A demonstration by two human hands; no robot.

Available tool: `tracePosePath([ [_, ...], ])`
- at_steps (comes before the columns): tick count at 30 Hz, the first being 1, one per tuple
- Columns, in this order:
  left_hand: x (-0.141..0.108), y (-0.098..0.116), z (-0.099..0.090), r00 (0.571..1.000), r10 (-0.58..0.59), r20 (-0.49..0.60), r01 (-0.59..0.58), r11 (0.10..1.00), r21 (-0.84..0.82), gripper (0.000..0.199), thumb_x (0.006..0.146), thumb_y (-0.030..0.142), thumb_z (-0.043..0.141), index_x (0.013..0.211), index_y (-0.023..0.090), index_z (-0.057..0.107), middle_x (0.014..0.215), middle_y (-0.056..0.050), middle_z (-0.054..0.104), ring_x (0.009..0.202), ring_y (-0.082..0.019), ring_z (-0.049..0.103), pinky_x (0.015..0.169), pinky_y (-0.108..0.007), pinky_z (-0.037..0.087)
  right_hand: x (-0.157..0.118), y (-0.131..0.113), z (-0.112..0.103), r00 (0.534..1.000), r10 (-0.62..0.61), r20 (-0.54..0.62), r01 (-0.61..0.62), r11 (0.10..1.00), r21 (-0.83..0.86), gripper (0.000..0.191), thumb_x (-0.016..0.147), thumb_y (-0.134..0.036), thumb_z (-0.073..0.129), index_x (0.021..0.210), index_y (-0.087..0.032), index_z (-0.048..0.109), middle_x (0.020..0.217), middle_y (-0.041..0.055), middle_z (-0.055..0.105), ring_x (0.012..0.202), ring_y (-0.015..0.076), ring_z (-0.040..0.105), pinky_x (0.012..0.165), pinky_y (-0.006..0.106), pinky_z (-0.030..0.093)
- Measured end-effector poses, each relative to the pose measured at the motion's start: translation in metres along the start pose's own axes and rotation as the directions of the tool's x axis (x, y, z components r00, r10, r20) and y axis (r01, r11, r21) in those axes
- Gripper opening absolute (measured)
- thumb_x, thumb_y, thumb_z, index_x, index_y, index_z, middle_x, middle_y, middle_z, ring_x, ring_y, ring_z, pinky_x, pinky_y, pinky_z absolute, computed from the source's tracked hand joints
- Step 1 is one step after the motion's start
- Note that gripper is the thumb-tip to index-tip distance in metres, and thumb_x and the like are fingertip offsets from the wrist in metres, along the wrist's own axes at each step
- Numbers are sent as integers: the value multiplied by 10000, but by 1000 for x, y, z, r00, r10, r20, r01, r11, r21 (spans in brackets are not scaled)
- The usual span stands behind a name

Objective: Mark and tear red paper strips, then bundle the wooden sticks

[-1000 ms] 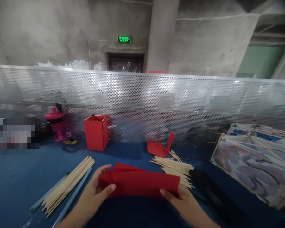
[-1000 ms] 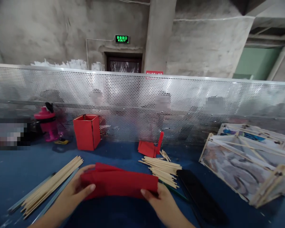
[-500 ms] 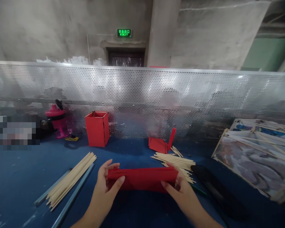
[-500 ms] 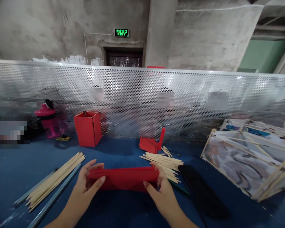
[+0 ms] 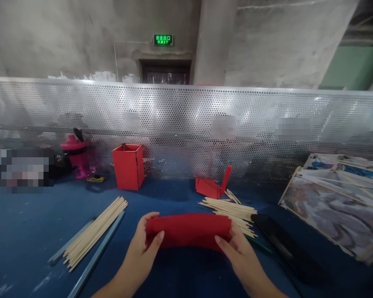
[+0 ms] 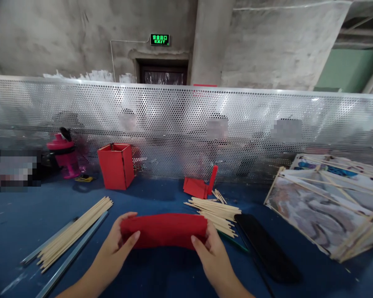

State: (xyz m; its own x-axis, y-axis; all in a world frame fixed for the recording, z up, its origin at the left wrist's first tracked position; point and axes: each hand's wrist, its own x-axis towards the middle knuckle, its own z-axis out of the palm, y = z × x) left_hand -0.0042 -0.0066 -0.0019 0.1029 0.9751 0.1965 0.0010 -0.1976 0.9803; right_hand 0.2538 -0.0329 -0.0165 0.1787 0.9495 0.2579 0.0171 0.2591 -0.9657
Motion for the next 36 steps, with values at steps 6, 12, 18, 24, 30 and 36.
tracePosePath([
  [6,-2,2,-1,999,28,-43,-25,998,64,346,865,456,558,1117,222,522,1019,-56,652,951,-245,625,854,-325,477,-5,1,2,1000,13,12,-14,997,69,750,783,-500,690,1413,-248,369,1308,135,595,1206,289,561,1044,454,429],
  [12,-4,2,3,999,35,39,-35,999,-11,410,870,452,567,1196,227,467,1143,-73,630,1095,-246,588,964,-330,449,-10,-4,10,994,-32,107,17,991,131,643,821,-435,674,1385,-266,415,1374,125,551,1281,279,499,1086,442,384],
  [18,-3,3,-2,1000,-2,-28,4,999,48,357,859,467,554,1110,217,504,1028,-71,652,938,-250,621,851,-349,491,-8,6,2,999,24,45,-26,999,47,623,817,-534,633,1342,-239,471,1258,129,634,1186,291,572,1046,460,423],
  [24,-10,14,-2,997,48,-60,-43,995,93,332,867,481,521,1069,217,536,997,-64,622,953,-246,593,859,-349,485,-11,4,4,998,-36,50,36,999,0,440,846,-487,609,1215,-252,556,1194,115,661,1146,292,582,1018,450,429],
  [30,-11,11,-1,998,-36,-57,34,999,-36,443,812,468,591,1164,227,471,1141,-76,606,1072,-258,577,920,-360,466,-14,-2,17,998,18,68,-31,981,194,460,772,-468,709,1162,-274,560,1167,89,681,1103,271,611,954,410,470],
  [36,-15,19,5,994,-86,-71,89,995,43,413,822,493,550,1124,224,465,1015,-51,623,932,-233,606,867,-348,466,-19,-25,28,986,160,-38,-145,955,260,355,766,-511,691,1022,-277,613,1046,62,730,1031,272,655,841,381,533],
])
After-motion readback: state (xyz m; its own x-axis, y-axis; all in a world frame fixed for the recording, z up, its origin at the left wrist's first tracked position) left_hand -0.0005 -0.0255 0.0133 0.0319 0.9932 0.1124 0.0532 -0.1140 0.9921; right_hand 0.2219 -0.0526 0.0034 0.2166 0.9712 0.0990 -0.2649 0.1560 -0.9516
